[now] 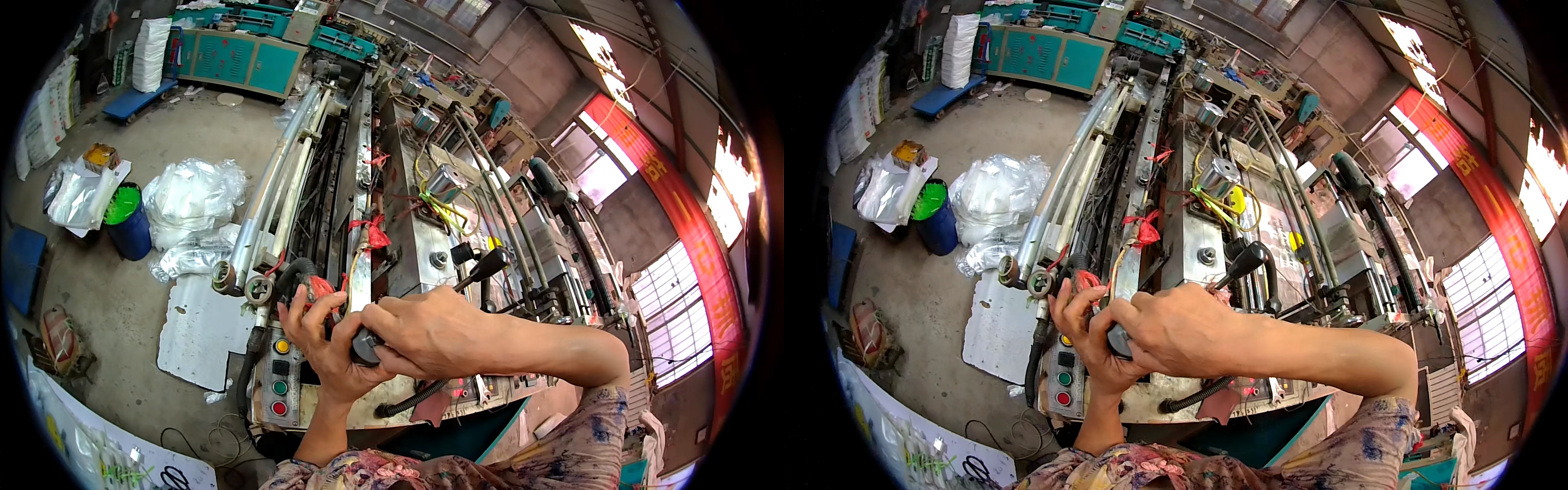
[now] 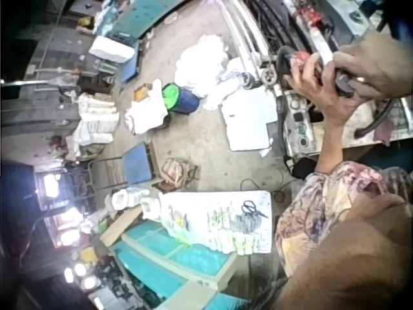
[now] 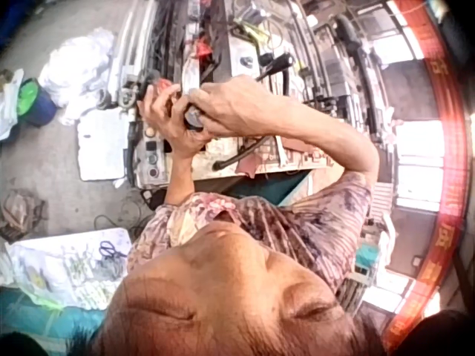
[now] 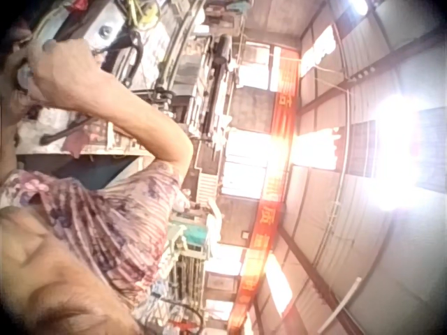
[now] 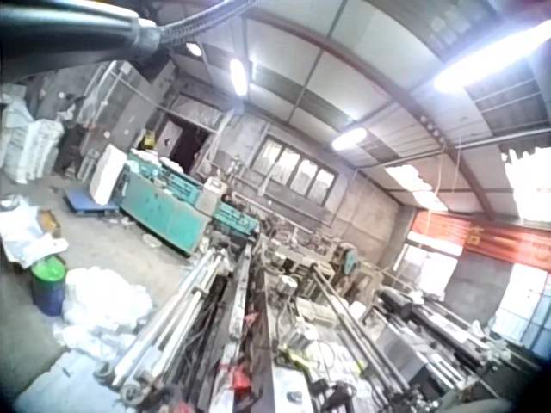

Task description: The person adjusts a machine in a workshop. They use a wrench to tighten a bolt on the machine and then operate a lever to adjust a component. The person also interacts with a control panel on the machine.

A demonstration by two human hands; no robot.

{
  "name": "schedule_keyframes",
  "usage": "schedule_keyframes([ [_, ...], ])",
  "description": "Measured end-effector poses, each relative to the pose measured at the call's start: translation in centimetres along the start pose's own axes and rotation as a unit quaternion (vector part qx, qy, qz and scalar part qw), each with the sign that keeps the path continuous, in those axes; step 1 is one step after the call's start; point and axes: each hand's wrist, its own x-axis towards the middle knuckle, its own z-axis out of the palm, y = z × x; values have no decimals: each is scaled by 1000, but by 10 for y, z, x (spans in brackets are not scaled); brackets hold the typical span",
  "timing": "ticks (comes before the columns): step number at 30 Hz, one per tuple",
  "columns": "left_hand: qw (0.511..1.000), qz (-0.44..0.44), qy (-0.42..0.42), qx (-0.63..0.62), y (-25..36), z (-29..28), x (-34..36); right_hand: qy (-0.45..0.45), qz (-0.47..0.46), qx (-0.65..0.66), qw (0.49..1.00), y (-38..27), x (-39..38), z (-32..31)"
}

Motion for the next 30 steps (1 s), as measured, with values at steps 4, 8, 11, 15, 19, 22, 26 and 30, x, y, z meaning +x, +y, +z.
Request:
schedule_keyframes([
  [4, 1000, 16, -14, 7, 2, 0, -1, -161, 41, -59, 984, 6, 3, 0],
  [8, 1000, 2, -7, 8, 0, 0, 0, -68, 27, -13, 997, 4, 1, -5],
  [11, 1000, 8, 2, 5, -1, 2, -1, -63, 3, -27, 998, 3, 0, 1],
  [15, 1000, 3, -5, -12, -1, 1, -2, -169, 27, -106, 979, 2, 7, -2],
  [19, 1000, 8, -4, -2, -1, -2, 0, 1, -8, -42, 999, 6, -1, 0],
  [22, 1000, 6, -4, -3, 0, 0, 0, -11, -29, -25, 999, 9, -1, 4],
  [26, 1000, 9, -7, -4, 1, 2, 1, -142, 22, -82, 986, 8, 0, 2],
  [30, 1000, 7, 0, -10, 2, 2, 0, -64, 38, -36, 997, 7, -4, -3],
])
